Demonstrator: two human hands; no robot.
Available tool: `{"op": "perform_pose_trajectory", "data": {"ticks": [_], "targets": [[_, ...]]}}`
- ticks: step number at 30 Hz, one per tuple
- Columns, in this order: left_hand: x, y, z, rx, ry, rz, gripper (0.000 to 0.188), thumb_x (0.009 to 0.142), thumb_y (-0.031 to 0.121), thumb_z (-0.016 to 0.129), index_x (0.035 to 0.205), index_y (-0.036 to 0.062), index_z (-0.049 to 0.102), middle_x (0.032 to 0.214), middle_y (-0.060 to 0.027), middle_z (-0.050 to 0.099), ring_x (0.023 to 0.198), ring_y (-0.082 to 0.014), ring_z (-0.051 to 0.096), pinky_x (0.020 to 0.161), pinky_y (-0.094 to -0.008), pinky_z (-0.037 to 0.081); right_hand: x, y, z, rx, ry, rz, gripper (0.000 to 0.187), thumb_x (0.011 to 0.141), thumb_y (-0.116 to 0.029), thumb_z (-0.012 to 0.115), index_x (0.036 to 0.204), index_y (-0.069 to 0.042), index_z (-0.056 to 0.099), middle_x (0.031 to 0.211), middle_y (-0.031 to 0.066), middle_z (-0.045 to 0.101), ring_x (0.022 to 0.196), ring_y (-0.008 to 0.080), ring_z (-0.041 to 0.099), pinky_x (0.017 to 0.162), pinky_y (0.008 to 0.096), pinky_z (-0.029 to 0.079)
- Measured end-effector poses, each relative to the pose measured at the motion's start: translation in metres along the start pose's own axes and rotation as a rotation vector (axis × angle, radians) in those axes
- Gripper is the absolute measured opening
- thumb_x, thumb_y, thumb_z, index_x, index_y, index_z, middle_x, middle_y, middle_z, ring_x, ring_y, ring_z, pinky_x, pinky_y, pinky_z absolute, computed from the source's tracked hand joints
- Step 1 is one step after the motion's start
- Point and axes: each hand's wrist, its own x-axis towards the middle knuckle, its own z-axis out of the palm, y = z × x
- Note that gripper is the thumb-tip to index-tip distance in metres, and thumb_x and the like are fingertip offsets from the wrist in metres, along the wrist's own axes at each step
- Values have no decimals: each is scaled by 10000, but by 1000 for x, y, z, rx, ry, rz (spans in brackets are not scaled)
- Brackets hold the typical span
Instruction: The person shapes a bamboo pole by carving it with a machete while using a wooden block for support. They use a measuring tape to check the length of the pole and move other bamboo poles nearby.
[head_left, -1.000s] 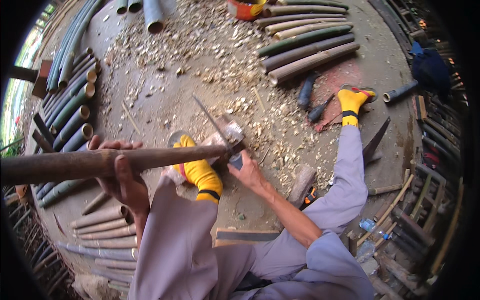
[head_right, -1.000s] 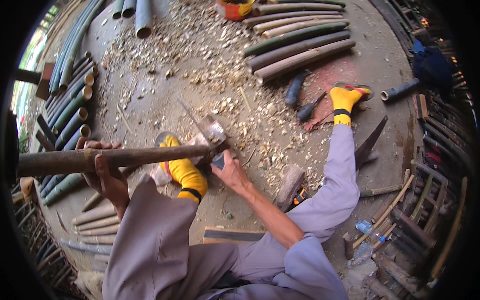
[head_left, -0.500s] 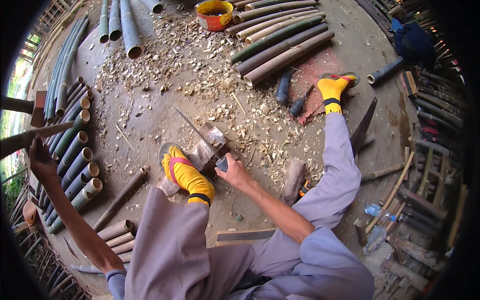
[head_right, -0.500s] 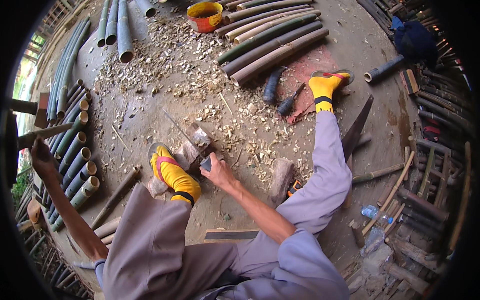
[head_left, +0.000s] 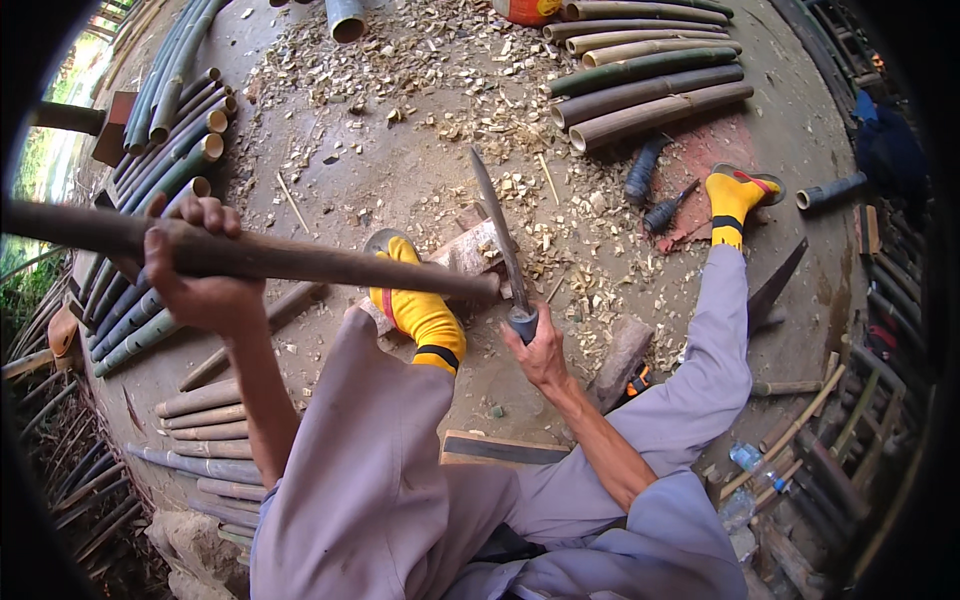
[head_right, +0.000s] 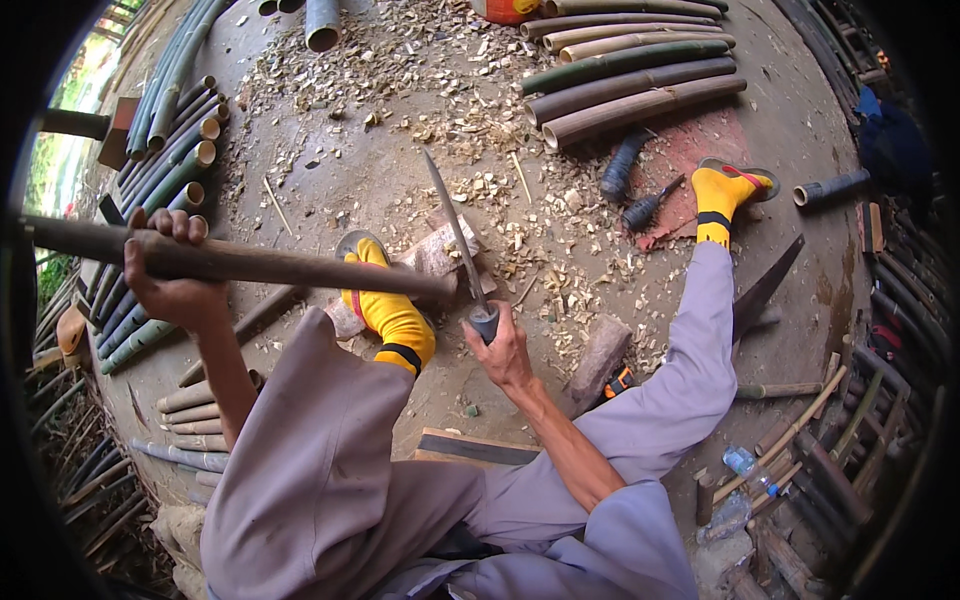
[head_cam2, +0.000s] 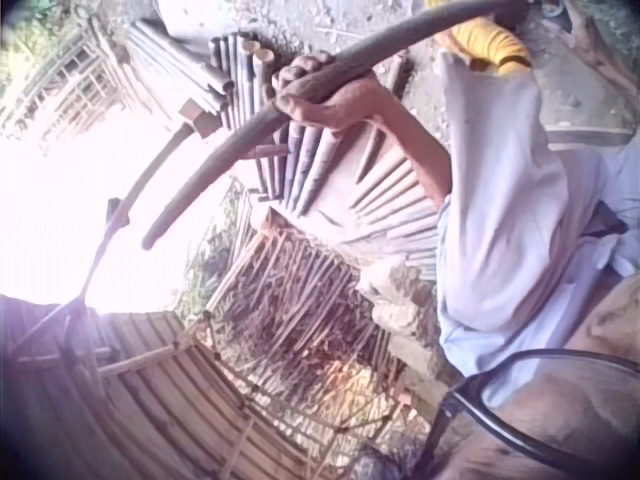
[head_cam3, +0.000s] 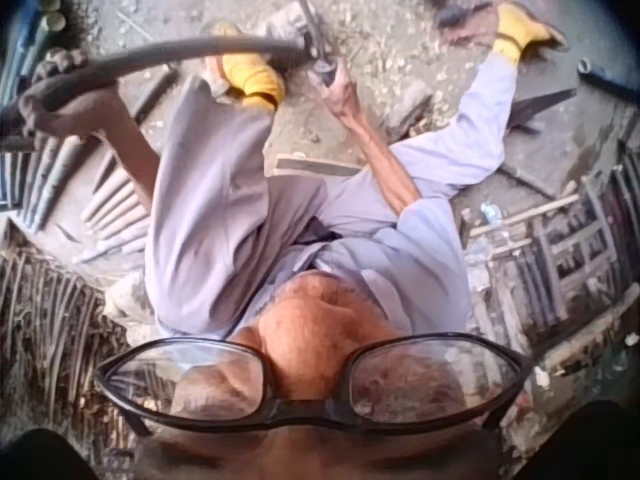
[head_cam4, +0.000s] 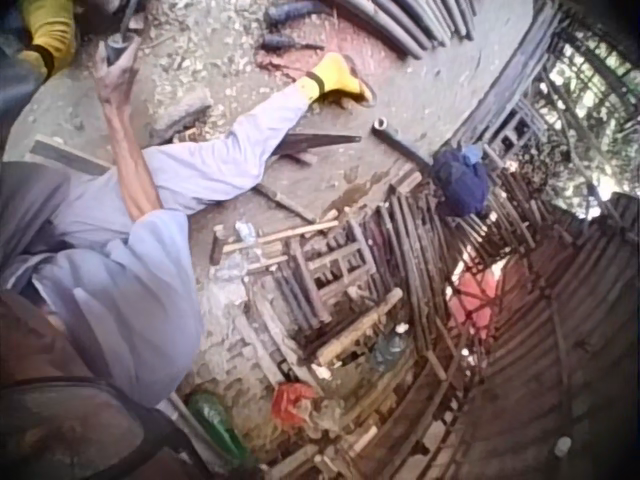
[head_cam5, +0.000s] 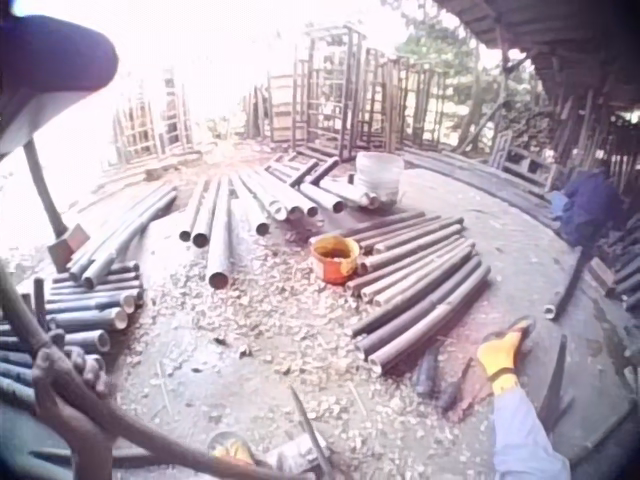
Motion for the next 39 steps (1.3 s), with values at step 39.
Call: {"op": "perform_pose_trajectory", "data": {"ticks": [39], "targets": [[-133,-70,-295,38,292,-784,175,891,275,574,990,141,629,939,0,641,862,-155,585,751,-319,446,1,35,24,-381,54,-130,552,758,-172,703,1201,8,427,1016,220,526,939,380,526,818,454,441]]}}
